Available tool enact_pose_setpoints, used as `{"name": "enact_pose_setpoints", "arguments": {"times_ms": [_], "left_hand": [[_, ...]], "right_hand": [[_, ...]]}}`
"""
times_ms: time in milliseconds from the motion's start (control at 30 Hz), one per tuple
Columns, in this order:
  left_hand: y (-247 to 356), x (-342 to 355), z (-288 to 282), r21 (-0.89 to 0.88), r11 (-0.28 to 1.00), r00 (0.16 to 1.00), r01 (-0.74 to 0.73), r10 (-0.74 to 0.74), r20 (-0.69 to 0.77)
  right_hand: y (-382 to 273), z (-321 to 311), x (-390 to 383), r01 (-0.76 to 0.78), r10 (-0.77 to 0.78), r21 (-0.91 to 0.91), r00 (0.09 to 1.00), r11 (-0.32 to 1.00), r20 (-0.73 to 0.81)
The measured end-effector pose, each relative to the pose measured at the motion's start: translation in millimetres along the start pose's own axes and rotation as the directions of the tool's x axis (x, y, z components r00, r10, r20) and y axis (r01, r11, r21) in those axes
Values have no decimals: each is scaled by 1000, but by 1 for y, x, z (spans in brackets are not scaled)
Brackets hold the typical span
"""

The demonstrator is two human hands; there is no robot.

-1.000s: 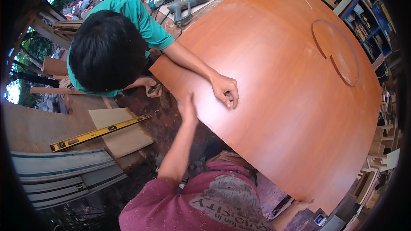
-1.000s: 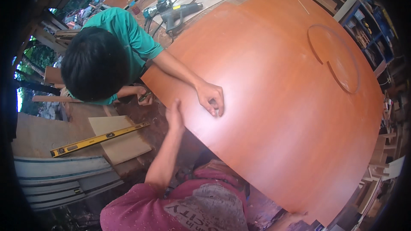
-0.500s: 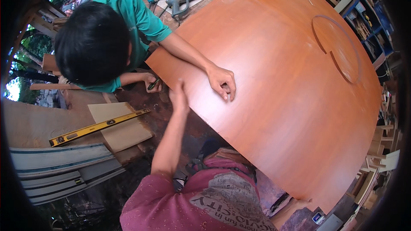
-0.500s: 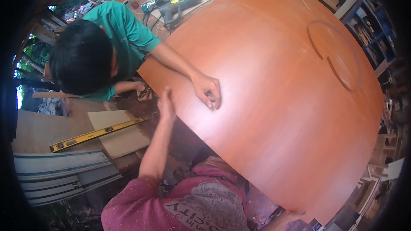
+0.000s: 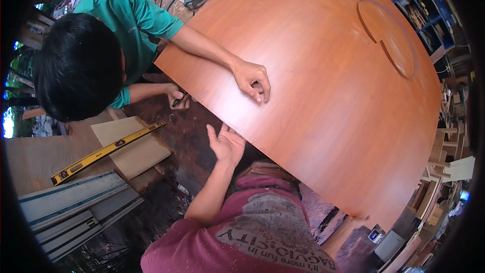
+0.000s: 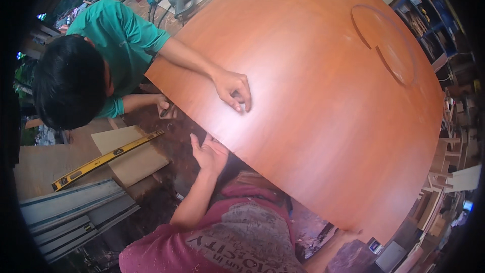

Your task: The person trims the excess veneer from the edge of a large wooden board. The person first marks the edge and cuts a portion with scissors, then uses a palm router to flush-trim the veneer along the entire perimeter of the board while another person assists by holding the board steady.

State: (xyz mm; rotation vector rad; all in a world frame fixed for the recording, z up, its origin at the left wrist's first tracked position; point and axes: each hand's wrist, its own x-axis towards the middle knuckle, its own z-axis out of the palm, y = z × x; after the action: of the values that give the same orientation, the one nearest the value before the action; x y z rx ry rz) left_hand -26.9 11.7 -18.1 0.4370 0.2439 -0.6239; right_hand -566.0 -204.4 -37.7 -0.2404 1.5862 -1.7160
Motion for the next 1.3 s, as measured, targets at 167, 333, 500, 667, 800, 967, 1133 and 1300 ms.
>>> {"name": "enact_pose_setpoints", "arguments": {"times_ms": [167, 333, 500, 667, 800, 967, 1133, 1300], "left_hand": [[-13, 6, 15, 49, 997, 938, -66, 79, -339], [-34, -9, 0, -5, 997, 997, 71, -71, 11], [-51, -21, -46, 50, 987, 982, 154, -158, 102], [-57, -19, -22, 43, 995, 995, 92, -90, -33], [-61, -18, -4, 95, 995, 987, 29, -13, -163], [-54, -10, -14, 95, 995, 989, -27, 40, -146], [-41, 7, -9, 72, 995, 995, -65, 70, -74], [-45, 12, 2, 74, 983, 986, -167, 168, -9]], "right_hand": [[-11, 24, -46, 3, -3, -3, 1000, 1000, 29], [-3, 0, -8, 16, -15, -4, 996, 1000, 83], [-21, 13, -49, -96, 99, -22, 972, 995, 215], [-12, 8, -15, 9, -5, -194, 1000, 981, 22], [-13, 9, -37, 94, -141, -309, 981, 947, -133], [-2, -5, 0, 130, -266, -513, 943, 848, -200], [0, -19, 28, 124, -212, -377, 956, 918, -202], [3, -32, 58, 120, -168, -276, 973, 954, -158]]}}
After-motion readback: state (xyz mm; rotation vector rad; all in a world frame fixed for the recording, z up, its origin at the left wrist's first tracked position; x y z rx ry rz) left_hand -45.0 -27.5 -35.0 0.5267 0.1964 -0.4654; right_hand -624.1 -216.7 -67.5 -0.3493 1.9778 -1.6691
